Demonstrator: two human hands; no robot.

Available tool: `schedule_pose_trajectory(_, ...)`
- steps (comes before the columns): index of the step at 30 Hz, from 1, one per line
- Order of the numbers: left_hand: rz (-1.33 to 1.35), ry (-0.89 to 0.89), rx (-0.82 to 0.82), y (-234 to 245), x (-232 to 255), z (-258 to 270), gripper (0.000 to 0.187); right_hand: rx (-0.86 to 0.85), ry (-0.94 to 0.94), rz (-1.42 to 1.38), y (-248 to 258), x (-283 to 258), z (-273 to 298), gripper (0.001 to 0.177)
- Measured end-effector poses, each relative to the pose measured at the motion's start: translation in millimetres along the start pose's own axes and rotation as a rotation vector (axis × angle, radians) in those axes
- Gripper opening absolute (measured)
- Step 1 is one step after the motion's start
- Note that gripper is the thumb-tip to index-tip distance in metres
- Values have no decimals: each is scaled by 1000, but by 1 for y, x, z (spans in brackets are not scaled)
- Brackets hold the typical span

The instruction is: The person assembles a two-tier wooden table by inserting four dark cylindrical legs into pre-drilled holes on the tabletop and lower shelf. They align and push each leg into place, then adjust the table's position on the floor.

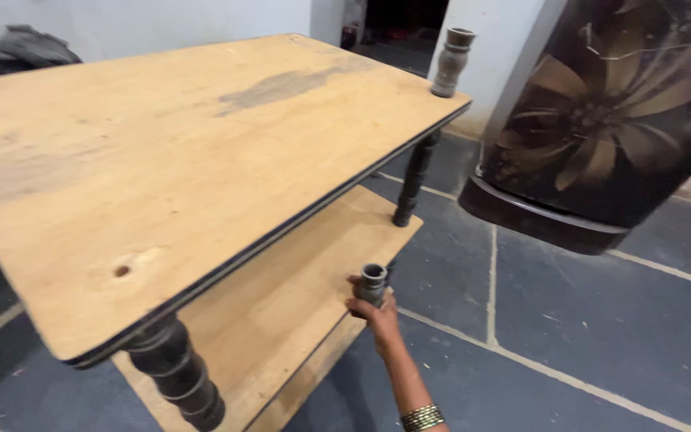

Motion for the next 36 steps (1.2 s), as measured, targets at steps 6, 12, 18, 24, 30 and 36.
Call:
schedule_pose_trajectory(6,49,-36,-2,-30,35,0,28,167,-13,-26,-27,-4,42,46)
schedule_pose_trajectory(12,23,-15,-11,-29,40,-4,28,194,63,-6,-56,9,72,31)
schedule_pose_trajectory(18,-114,109,-2,5,10,25,28,145,56,-184,-93,50,97,55)
schedule_pose_trajectory(24,-332,280,53,80,11,55,28,284,134,-209,-108,46,93,58)
schedule_pose_trajectory(30,-385,276,32,93,22,67,28,193,199,-162,-114,20,101,52)
schedule_pose_trajectory(36,-358,231,38,80,11,86,28,186,186,-1,-93,7,96,41)
Point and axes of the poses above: each hand's wrist, its own z-axis away from the middle knuckle, its own y-axis out of the back of the hand, x = y × z, the point moved 3 cm from there along -z, towards the middle knuckle, and after that the axes turned 4 degrees about -x, right-handed, at the moved point
